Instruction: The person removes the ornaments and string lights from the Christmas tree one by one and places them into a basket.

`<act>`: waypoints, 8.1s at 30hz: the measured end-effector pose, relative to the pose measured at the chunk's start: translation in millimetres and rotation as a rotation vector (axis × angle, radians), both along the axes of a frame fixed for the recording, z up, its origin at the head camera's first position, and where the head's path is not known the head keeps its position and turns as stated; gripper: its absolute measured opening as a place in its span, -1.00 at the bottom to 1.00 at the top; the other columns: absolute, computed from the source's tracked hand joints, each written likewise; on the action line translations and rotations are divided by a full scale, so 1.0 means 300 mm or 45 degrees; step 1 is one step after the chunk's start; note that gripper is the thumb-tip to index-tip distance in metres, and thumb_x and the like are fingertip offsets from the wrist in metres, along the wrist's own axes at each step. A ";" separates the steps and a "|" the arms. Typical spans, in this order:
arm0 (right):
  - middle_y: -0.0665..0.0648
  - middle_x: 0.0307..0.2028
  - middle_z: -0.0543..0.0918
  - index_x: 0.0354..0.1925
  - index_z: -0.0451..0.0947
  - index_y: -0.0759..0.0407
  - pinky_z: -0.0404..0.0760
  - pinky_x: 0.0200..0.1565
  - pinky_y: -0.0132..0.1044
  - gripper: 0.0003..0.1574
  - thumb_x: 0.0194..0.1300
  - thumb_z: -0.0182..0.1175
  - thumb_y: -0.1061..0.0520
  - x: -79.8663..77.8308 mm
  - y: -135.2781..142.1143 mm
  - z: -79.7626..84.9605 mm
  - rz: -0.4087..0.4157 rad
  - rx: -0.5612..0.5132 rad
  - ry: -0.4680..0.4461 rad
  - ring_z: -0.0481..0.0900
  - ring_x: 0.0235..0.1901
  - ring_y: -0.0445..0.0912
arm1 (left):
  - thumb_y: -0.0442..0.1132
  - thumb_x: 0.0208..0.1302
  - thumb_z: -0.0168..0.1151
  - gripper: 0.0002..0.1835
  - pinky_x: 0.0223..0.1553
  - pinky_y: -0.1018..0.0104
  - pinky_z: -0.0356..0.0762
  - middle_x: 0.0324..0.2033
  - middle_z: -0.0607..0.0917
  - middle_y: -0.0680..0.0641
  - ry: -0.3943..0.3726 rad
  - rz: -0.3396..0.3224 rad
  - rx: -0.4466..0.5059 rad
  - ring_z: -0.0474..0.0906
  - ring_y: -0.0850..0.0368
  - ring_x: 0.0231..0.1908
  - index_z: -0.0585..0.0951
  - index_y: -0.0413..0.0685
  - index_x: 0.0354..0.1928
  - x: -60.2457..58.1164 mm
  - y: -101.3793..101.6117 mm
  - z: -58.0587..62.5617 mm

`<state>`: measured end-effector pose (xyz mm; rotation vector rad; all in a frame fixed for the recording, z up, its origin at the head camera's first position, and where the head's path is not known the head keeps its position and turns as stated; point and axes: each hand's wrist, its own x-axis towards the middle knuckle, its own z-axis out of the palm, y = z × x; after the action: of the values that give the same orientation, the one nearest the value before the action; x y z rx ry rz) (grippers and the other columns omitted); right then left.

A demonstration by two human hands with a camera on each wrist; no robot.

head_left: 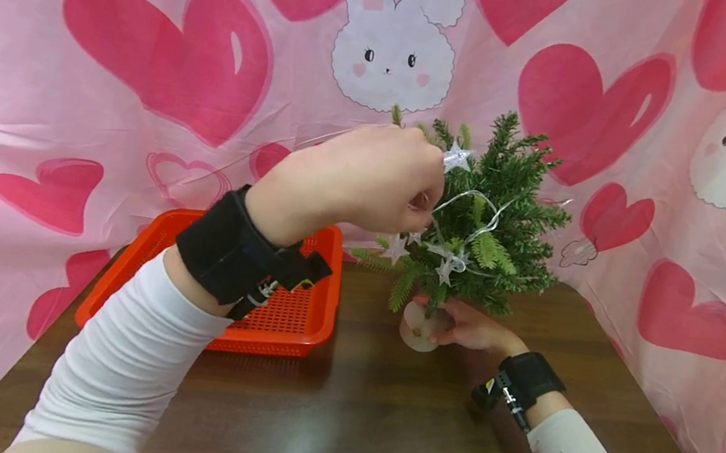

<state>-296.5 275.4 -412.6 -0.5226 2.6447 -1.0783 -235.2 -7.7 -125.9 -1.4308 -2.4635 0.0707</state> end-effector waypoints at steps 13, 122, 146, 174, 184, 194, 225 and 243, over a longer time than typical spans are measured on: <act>0.32 0.26 0.38 0.35 0.25 0.32 0.33 0.28 0.15 -0.16 0.27 0.32 0.00 0.021 -0.004 0.006 -0.062 0.009 -0.117 0.29 0.31 0.23 | -0.17 0.46 0.12 -0.79 -0.38 0.28 0.63 -0.43 0.69 -0.03 -0.662 -0.449 0.317 0.62 0.16 -0.62 0.71 -0.03 -0.25 -0.102 -0.010 -0.012; 0.12 0.43 0.23 0.46 0.10 0.09 0.11 0.37 0.13 0.18 0.03 0.52 0.01 0.020 -0.022 0.019 -0.005 0.026 0.380 0.16 0.38 0.03 | 0.34 -0.32 0.59 -0.43 -0.44 0.35 0.43 -0.57 0.51 0.13 -0.174 0.129 0.028 0.51 0.20 -0.40 0.57 0.09 -0.50 0.066 0.081 0.007; 0.19 0.18 0.51 0.25 0.42 0.25 0.37 0.19 0.08 -0.16 0.10 0.46 -0.05 0.044 -0.030 0.023 0.049 0.228 0.468 0.39 0.19 0.08 | -0.24 0.11 0.38 -0.71 -0.52 0.41 0.08 -0.71 0.28 0.14 -0.447 -0.252 0.174 0.09 0.26 -0.60 0.54 0.08 -0.70 0.007 0.021 -0.006; 0.36 0.37 0.32 0.39 0.21 0.32 0.18 0.36 0.26 0.06 0.07 0.49 0.01 0.049 -0.078 0.029 -0.015 0.119 0.433 0.16 0.42 0.28 | -0.21 0.28 0.33 -0.88 -0.34 0.37 0.53 -0.35 0.75 0.00 -0.864 -0.381 0.550 0.52 0.17 -0.37 0.79 0.01 -0.20 -0.035 0.068 -0.069; 0.31 0.32 0.37 0.39 0.22 0.29 0.24 0.31 0.23 0.06 0.07 0.50 0.00 0.060 -0.087 0.037 0.010 0.125 0.498 0.27 0.34 0.22 | -0.26 0.47 0.08 -0.85 -0.23 0.37 0.46 -0.49 0.59 -0.03 -0.894 -0.448 0.497 0.50 0.12 -0.38 0.61 -0.13 -0.19 -0.040 0.103 -0.089; 0.25 0.34 0.37 0.40 0.20 0.21 0.23 0.33 0.21 0.10 0.02 0.53 0.01 0.050 -0.087 0.036 0.016 0.086 0.504 0.26 0.36 0.18 | -0.25 0.45 0.12 -0.82 -0.48 0.30 0.46 -0.62 0.54 -0.04 -1.037 -0.395 0.508 0.66 -0.06 -0.54 0.68 -0.09 -0.09 -0.029 0.136 -0.104; 0.07 0.19 0.48 0.29 0.32 0.08 0.43 0.17 -0.06 -0.09 0.08 0.46 -0.15 0.062 -0.095 0.027 -0.094 0.204 0.364 0.44 0.16 -0.04 | -0.17 0.47 0.09 -0.87 -0.30 0.40 0.49 -0.46 0.60 -0.02 -0.774 -0.184 0.658 0.49 0.12 -0.44 0.54 -0.07 -0.16 0.008 0.158 -0.095; -0.11 -0.69 0.12 -0.47 0.40 0.17 0.01 -0.63 -0.35 -0.43 0.18 0.37 -0.24 0.096 -0.138 0.041 -0.240 0.286 0.220 0.01 -0.72 -0.22 | 0.19 -0.05 0.54 -0.53 -0.40 0.39 0.29 -0.54 0.50 0.12 -0.340 0.015 0.348 0.47 0.23 -0.41 0.44 0.12 -0.51 -0.016 0.111 -0.114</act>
<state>-267.7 233.9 -400.4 -0.3397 2.9680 -0.7990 -240.1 25.6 -160.2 -1.3808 -2.5629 -0.4647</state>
